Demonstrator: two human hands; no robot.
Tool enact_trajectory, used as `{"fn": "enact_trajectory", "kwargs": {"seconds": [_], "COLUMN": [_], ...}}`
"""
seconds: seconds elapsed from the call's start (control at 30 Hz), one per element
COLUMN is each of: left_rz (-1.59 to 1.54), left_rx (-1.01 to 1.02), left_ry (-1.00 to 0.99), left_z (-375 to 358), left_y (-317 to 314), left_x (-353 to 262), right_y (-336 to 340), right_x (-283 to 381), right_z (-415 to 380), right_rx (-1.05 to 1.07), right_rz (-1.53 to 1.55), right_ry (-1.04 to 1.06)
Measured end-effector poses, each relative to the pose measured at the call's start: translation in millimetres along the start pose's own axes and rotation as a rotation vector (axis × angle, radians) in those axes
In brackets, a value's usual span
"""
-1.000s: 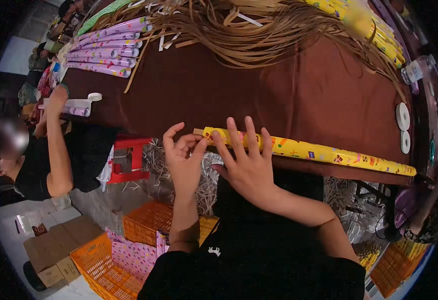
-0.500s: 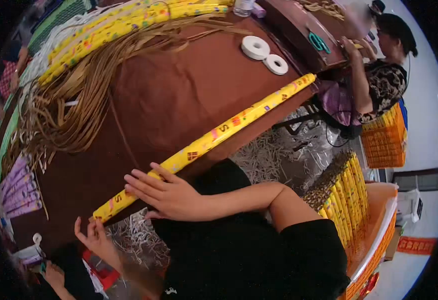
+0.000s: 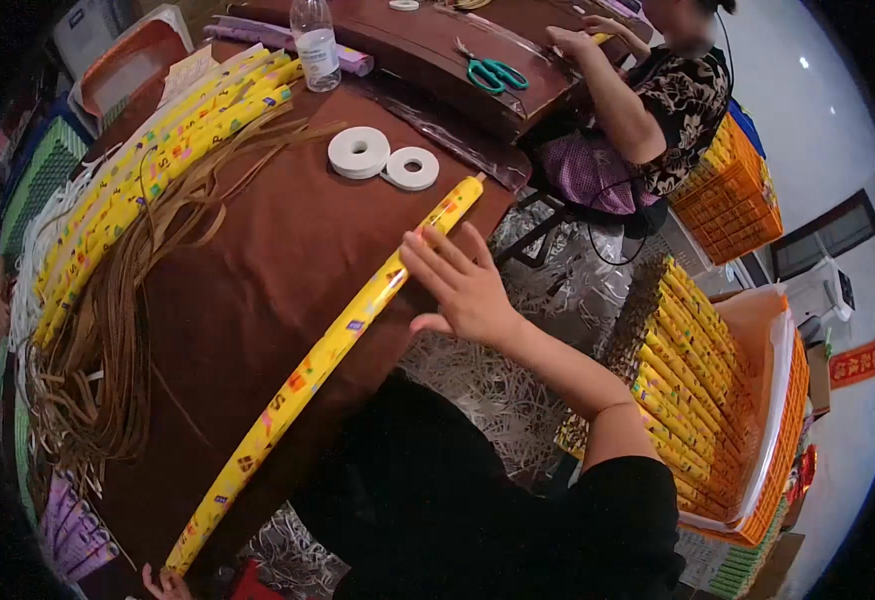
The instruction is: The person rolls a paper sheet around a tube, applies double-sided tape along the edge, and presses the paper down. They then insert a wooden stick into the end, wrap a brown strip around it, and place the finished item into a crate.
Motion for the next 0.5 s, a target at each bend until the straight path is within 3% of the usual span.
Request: {"fn": "enact_trajectory", "kwargs": {"seconds": [0.13,0.2,0.33,0.5], "left_rz": [-0.065,-0.092,-0.147,-0.212], "left_rx": [-0.046,-0.074,-0.158,-0.277], "left_ry": [0.067,0.098,0.154,0.238], "left_z": [-0.2,0.3,-17.6,-42.2], "left_y": [57.3,79.8,118.9,144.5], "left_x": [-21.0,-32.3,-52.6,-73.5], "right_y": [-19.4,-27.0,-1.7,-13.1], "right_x": [-101.9,-141.6,-132.6,-125.1], "right_z": [-3.3,-13.9,-19.5,-14.9], "right_rx": [0.001,-0.091,-0.307,-0.390], "right_rz": [-0.200,0.000,0.330,0.559], "right_ry": [-0.344,-0.477,-0.430,-0.427]}}
Point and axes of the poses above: each hand's wrist, its own z-axis towards the middle knuckle, its own y-axis out of the back of the hand, x = y × z, the point moved 6 cm from there along z, towards the middle knuckle, and after that the axes turned 8 degrees about x, right-handed, at the moved point
